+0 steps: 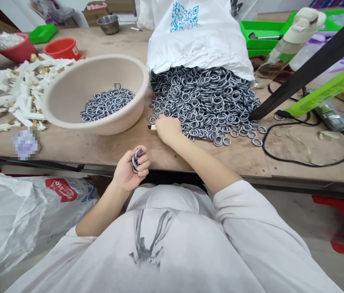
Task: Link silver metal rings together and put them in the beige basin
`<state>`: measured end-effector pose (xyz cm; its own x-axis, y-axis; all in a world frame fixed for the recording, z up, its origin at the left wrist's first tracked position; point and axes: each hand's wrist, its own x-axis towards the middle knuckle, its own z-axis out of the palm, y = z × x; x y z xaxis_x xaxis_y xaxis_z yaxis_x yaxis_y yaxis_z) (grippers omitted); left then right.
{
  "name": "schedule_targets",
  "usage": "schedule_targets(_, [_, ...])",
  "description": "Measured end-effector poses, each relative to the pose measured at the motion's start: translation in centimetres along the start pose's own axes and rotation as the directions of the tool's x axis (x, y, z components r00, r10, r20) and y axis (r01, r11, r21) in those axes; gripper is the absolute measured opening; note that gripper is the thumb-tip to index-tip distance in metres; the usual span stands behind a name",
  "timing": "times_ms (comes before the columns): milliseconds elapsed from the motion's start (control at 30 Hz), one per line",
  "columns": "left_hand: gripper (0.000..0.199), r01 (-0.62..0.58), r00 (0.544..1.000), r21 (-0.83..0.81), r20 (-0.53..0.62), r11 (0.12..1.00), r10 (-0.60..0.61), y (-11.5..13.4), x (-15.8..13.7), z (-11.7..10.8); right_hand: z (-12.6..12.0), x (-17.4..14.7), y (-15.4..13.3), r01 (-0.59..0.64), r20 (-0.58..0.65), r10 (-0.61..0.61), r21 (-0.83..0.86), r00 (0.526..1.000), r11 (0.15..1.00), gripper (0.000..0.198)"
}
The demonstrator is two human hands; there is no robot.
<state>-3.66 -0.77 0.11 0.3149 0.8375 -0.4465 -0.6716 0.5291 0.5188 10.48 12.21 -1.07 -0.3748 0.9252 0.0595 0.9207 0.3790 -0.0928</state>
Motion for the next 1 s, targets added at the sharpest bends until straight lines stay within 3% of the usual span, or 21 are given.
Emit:
schedule_targets(100, [0.016, 0.020, 0.999, -0.024, -0.050, 1.000, -0.021, 0.4, 0.2, 0.0, -0.2, -0.6, 0.4, -0.004, -0.047, 0.007, 0.062, 0.999, 0.998, 0.028])
schedule_targets(167, [0.023, 0.008, 0.997, -0.007, -0.079, 1.000, -0.009, 0.4, 0.5, 0.2, -0.7, -1.8, 0.9, -0.021, -0.073, 0.041, 0.259, 0.996, 0.966, 0.024])
schedule_targets(200, [0.026, -0.003, 0.996, 0.007, -0.090, 1.000, 0.003, 0.3, 0.7, 0.2, -1.0, -2.6, 1.1, -0.008, -0.075, 0.042, 0.413, 0.996, 0.911, 0.026])
schedule_targets(267, [0.031, -0.012, 0.996, 0.042, -0.089, 0.999, 0.015, -0.1, 1.1, 0.4, -1.5, -4.5, 1.4, 0.051, -0.077, 0.008, 0.732, 0.997, 0.679, 0.035])
schedule_targets(333, [0.035, 0.024, 0.999, 0.087, -0.047, 0.996, -0.020, -0.5, 1.3, 0.7, -1.6, -6.4, 1.3, 0.116, -0.125, -0.007, 0.894, 0.992, 0.432, 0.038])
schedule_targets(400, [0.040, 0.096, 0.994, 0.137, 0.032, 0.986, -0.101, -0.8, 1.5, 1.0, -1.4, -8.0, 1.0, 0.150, -0.147, -0.035, 0.936, 0.989, 0.318, 0.041])
schedule_targets(500, [0.041, 0.185, 0.965, 0.170, 0.154, 0.968, -0.212, -1.1, 1.3, 1.5, -0.6, -9.4, 0.4, 0.212, -0.207, -0.048, 0.932, 0.977, 0.295, 0.045])
schedule_targets(567, [0.040, 0.152, 0.967, 0.164, 0.179, 0.975, -0.181, -1.3, 1.2, 1.7, -0.1, -9.9, 0.0, 0.212, -0.212, -0.028, 0.941, 0.977, 0.263, 0.044])
schedule_targets(667, [0.040, -0.013, 0.992, 0.182, 0.123, 0.983, -0.009, -1.9, 1.0, 1.8, 0.2, -10.4, -0.6, 0.159, -0.162, 0.000, 0.971, 0.987, 0.181, 0.042])
schedule_targets(733, [0.041, -0.093, 0.993, 0.207, 0.092, 0.974, 0.075, -2.3, 1.0, 1.8, 0.1, -10.5, -0.7, 0.129, -0.134, 0.021, 0.978, 0.991, 0.167, 0.045])
schedule_targets(800, [0.043, -0.123, 0.990, 0.228, 0.092, 0.966, 0.105, -2.4, 1.0, 1.8, -0.1, -10.7, -0.7, 0.128, -0.147, 0.077, 0.969, 0.986, 0.212, 0.046])
schedule_targets(900, [0.046, -0.142, 0.988, 0.250, 0.102, 0.958, 0.120, -2.4, 0.9, 1.9, -0.6, -11.1, -0.3, 0.182, -0.235, 0.107, 0.913, 0.966, 0.366, 0.046])
schedule_targets(1000, [0.046, -0.161, 0.985, 0.247, 0.100, 0.955, 0.140, -2.2, 0.9, 2.0, -1.2, -12.0, -0.1, 0.249, -0.281, -0.010, 0.834, 0.960, 0.493, 0.043])
